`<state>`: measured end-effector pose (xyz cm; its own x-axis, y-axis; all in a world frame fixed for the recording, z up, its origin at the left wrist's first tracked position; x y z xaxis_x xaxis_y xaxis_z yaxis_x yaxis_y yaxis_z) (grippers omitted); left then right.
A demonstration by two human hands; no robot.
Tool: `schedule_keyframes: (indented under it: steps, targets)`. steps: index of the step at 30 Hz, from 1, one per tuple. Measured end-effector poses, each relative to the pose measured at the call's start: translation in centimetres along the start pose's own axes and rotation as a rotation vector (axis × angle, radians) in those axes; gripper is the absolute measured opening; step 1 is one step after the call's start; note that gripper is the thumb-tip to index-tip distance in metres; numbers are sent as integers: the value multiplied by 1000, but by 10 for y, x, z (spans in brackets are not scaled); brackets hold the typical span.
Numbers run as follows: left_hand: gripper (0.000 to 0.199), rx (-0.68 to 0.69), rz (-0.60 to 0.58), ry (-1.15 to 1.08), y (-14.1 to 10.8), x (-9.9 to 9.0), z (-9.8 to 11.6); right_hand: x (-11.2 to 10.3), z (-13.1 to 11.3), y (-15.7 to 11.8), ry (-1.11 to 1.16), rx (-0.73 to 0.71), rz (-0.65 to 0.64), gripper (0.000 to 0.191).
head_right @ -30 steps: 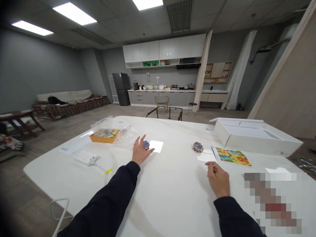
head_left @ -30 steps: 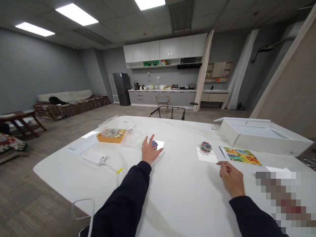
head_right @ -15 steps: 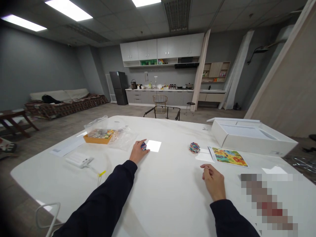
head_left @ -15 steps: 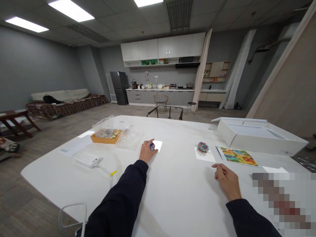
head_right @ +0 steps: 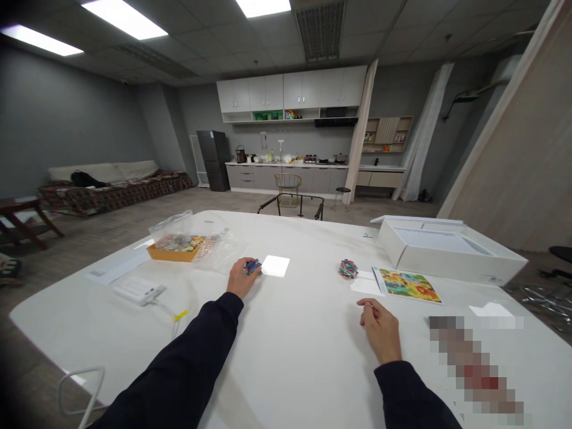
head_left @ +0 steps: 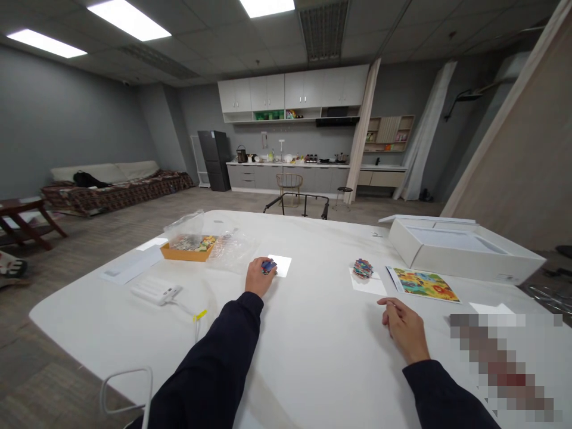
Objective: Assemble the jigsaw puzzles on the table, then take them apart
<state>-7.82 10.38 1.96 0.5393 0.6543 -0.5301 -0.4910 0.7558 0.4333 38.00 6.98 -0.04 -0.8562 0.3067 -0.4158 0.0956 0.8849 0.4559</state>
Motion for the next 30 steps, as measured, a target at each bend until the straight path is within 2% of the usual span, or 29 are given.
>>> schedule_keyframes:
  steps: [4, 6, 8, 11, 13, 15, 17, 19, 22, 26, 30]
  targets:
    - [30, -42, 44, -48, 1, -9, 6, 2, 2, 0, 22, -4, -9, 41]
    - [35, -37, 73, -83, -2, -18, 18, 3, 5, 0, 36, 6, -13, 40]
    - [39, 4, 48, -133, -15, -25, 37, 4, 7, 0, 40, 19, -13, 40]
    - [45, 115, -153, -221, -55, -30, 73, 4, 10, 1, 38, 37, -14, 39]
    - [51, 181, -382, -248, -92, -27, 90, 5, 11, 1, 47, 42, -15, 40]
    - [57, 194, -556, -282, -122, -24, 96, 6, 12, 1, 62, 42, -15, 41]
    - [63, 133, -639, -295, -135, -19, 90, 7, 11, 0, 71, 40, -19, 41]
    - [67, 45, -657, -288, -130, -10, 77, 8, 11, 0, 73, 38, -31, 40]
    - [69, -45, -649, -302, -110, 9, 62, 10, 9, -1, 73, 36, -44, 39]
    - [71, -41, -624, -274, -88, 27, 56, 9, 10, -2, 82, 60, -33, 37]
    - [84, -38, -664, -177, -83, 33, 47, 8, 15, -3, 104, 84, -14, 36]
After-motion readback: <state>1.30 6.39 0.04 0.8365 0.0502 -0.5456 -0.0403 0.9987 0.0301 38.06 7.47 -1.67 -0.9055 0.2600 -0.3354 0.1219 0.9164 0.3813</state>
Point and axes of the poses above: each hand's wrist, its own y-axis towards the middle knuckle, its own x-axis out of the palm, z = x × y, the point moved 7 cm from there along y, towards the middle knuckle, and after that the axes turned 15 degrees about -x, right-handed, at the moved point
